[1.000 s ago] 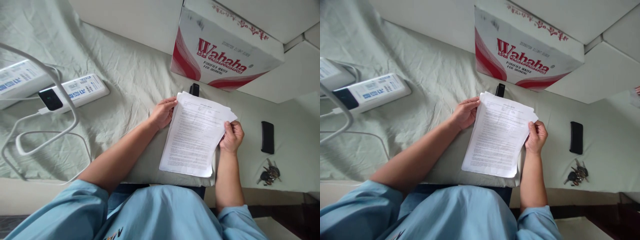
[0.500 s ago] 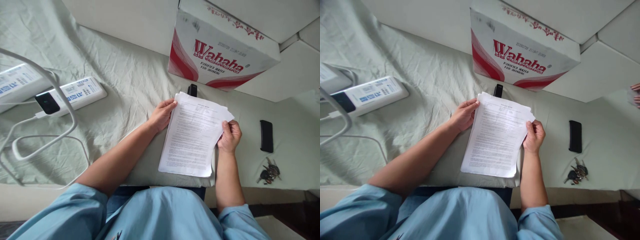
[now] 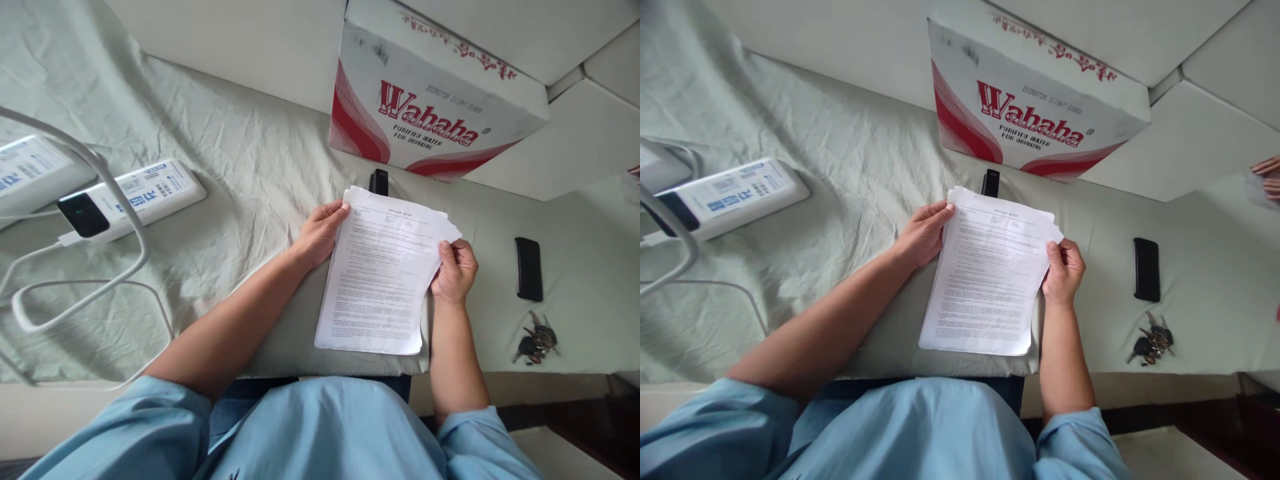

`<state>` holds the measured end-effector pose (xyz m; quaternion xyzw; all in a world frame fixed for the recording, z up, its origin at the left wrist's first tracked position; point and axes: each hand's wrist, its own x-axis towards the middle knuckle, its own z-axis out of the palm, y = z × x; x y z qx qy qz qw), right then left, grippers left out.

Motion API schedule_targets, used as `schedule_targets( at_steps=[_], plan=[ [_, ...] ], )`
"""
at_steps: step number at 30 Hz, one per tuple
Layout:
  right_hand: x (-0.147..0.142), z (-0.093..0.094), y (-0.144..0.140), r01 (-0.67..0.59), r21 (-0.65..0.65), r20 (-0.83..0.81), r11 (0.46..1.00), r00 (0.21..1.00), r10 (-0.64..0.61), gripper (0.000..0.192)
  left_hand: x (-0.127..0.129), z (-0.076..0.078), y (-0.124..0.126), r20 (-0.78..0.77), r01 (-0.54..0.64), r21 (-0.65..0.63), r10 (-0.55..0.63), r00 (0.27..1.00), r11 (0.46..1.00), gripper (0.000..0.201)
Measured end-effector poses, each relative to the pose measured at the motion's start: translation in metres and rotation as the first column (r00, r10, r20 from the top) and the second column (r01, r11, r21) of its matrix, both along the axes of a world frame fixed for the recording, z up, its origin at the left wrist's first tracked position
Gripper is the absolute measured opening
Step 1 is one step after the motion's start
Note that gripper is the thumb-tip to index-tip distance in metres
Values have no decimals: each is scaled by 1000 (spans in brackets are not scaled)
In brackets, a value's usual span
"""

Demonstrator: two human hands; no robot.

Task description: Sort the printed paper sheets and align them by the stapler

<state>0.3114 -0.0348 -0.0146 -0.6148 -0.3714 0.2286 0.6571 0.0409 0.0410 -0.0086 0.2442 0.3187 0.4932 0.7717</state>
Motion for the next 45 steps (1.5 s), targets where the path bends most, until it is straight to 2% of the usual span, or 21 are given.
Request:
schedule_targets(
  at_steps=[8,20,33,40,45],
  plan=[
    [2,2,-1,112,40,59,993,992,-114,37,-1,5,-2,-18,-4,-23,4,1000,1000,35],
    [-6,6,-4,67,16,5,998,998,-67,37,0,10,-5,-27,-28,-29,27,999,999,30],
    [-8,5,-5,33,27,-23,999,999,-32,33,0,7,-5,-48,-26,-18,25,999,1000,33],
    [-9,5,-6,45,11,-1,999,999,-45,36,0,3,-6,-38,-3,10,3,999,1000,42],
    [-8,4,-4,52,-21,32,998,998,-52,38,0,0,-6,-56,-5,16,6,998,1000,40]
  ],
)
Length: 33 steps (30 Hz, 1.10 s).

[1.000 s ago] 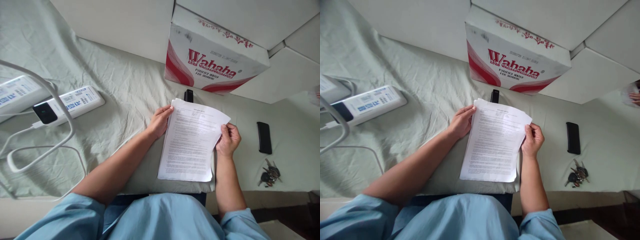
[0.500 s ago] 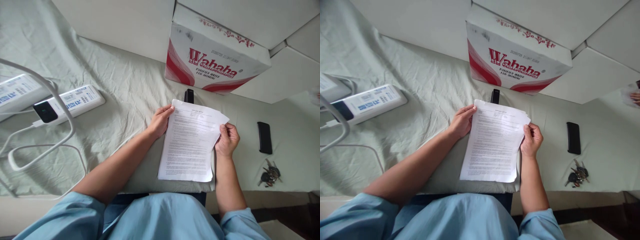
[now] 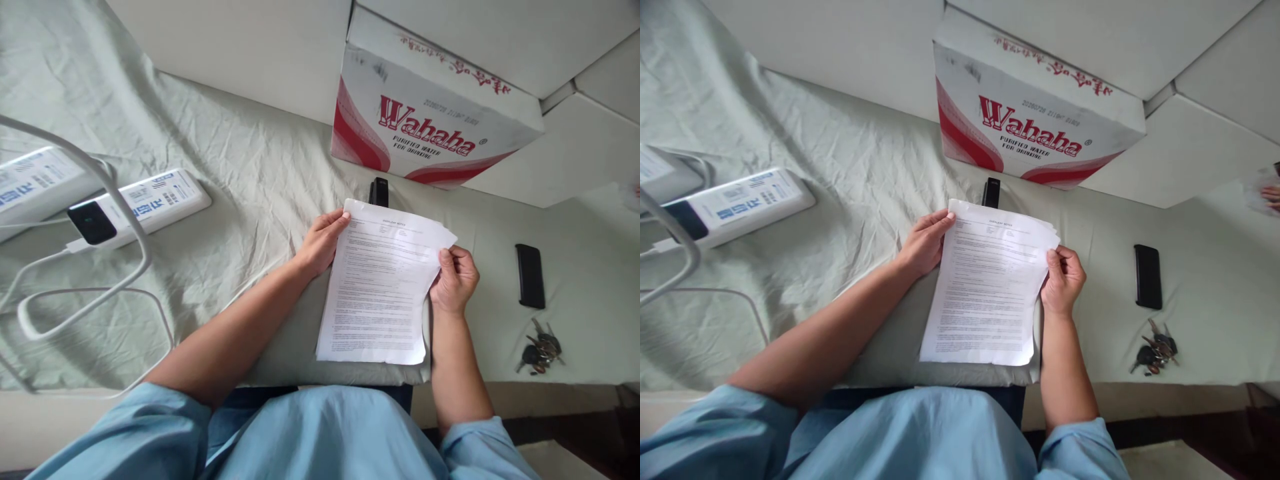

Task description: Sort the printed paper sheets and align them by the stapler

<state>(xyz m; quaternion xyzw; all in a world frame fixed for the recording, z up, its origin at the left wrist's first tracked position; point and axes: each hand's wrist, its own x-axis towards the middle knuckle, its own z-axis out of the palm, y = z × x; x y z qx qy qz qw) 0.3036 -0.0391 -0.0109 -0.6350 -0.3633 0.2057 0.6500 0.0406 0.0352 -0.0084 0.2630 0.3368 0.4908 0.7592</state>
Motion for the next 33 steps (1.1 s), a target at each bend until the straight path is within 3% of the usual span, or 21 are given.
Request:
schedule_targets(
  at_steps=[5,10,19,26,33],
  plan=[
    [3,-3,1,-17,-24,9,1000,1000,18,38,-1,3,0,-1,13,6,-13,1000,1000,39],
    [8,-7,0,-5,-99,124,995,992,17,39,-4,8,-3,16,57,3,-57,998,998,39],
    [12,-1,2,-23,-56,54,998,998,26,47,-5,8,-4,-8,71,10,-71,997,997,41],
    [12,1,-2,28,-89,203,996,979,-10,43,-5,7,-4,-23,77,21,-76,997,997,41],
    [15,-3,-1,-3,-69,181,998,983,16,43,-6,8,-5,-38,97,45,-95,995,994,44]
  ],
)
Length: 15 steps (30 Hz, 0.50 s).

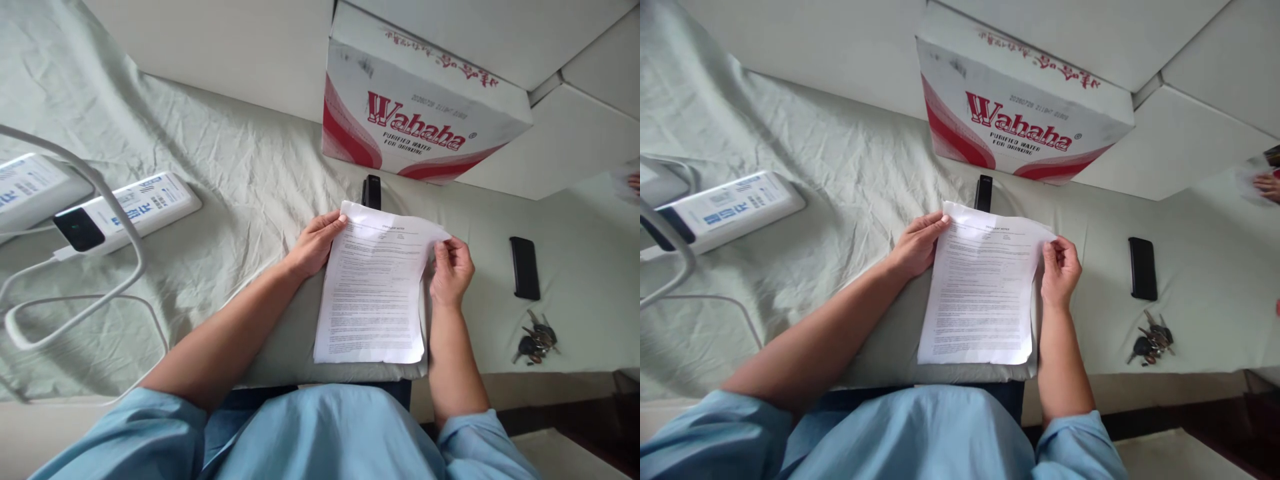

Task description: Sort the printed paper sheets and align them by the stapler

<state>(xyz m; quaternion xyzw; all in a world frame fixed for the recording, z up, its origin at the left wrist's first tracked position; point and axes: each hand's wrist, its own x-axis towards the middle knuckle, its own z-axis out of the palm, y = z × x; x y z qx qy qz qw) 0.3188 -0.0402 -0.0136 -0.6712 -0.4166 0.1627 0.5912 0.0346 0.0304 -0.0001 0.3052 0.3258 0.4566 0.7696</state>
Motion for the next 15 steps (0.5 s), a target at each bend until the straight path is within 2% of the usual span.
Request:
schedule_targets(
  at_steps=[4,8,15],
  plan=[
    [2,-1,-1,0,-39,66,999,998,2,44,0,-2,0,-14,23,11,-23,1000,1000,46],
    [4,-3,-1,15,-22,72,1000,997,-13,44,0,-9,0,-33,15,45,-13,999,999,47],
    [4,-3,-1,8,-16,66,1000,998,-7,44,0,-8,0,-176,23,165,6,984,986,52]
  ],
)
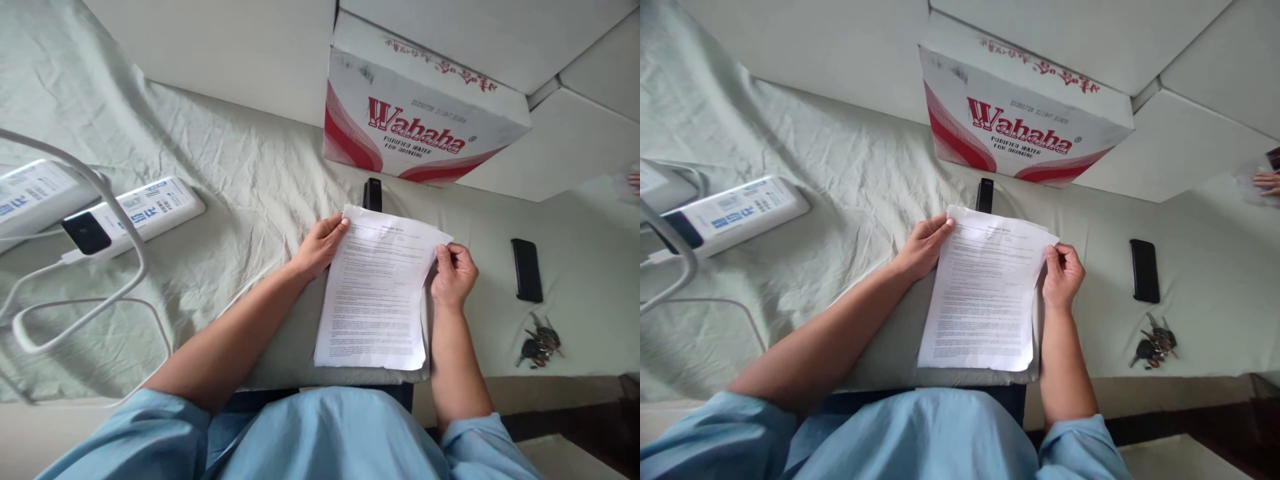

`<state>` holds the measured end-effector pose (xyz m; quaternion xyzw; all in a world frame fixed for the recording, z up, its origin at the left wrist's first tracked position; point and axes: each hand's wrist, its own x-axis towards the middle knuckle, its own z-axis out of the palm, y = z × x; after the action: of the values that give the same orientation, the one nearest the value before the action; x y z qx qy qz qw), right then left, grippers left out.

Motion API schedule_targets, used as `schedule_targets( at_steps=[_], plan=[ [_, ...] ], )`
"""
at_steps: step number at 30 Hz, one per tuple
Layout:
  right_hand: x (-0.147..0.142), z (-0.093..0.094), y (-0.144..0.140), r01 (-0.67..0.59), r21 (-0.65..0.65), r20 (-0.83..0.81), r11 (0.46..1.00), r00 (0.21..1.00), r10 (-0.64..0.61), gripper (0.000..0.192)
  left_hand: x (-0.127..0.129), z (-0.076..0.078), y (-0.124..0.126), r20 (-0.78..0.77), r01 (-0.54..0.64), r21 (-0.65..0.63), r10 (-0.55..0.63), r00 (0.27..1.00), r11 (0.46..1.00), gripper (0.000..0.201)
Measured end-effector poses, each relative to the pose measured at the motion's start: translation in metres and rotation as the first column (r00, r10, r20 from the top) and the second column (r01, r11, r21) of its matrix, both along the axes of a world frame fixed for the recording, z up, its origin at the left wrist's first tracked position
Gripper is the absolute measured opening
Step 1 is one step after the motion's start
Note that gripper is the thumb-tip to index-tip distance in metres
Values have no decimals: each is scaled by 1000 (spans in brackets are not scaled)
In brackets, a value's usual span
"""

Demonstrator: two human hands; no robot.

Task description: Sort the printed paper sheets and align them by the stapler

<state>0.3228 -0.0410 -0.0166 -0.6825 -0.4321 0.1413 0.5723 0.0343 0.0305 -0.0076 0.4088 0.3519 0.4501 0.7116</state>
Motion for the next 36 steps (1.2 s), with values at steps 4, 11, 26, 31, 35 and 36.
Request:
schedule_targets(
  at_steps=[4,11,26,31,35,36],
  plan=[
    [0,0,-1,-12,-4,10,1000,1000,12,43,0,1,0,0,18,17,-18,1000,1000,53],
    [-1,3,1,-48,45,21,998,999,47,39,1,4,0,-20,17,21,-16,1000,1000,55],
    [-3,0,2,10,19,-51,1000,999,-9,43,0,3,-1,-61,44,81,-39,997,996,55],
    [-1,-2,4,-61,78,-135,995,988,71,46,-2,4,-4,-41,60,58,-57,998,997,55],
    [-2,-1,3,-140,24,-282,990,949,141,60,-1,2,-6,2,81,12,-81,997,997,55],
    [-3,-1,2,-156,18,-302,988,941,154,60,-1,2,-7,15,84,-3,-84,996,996,54]
  ],
)
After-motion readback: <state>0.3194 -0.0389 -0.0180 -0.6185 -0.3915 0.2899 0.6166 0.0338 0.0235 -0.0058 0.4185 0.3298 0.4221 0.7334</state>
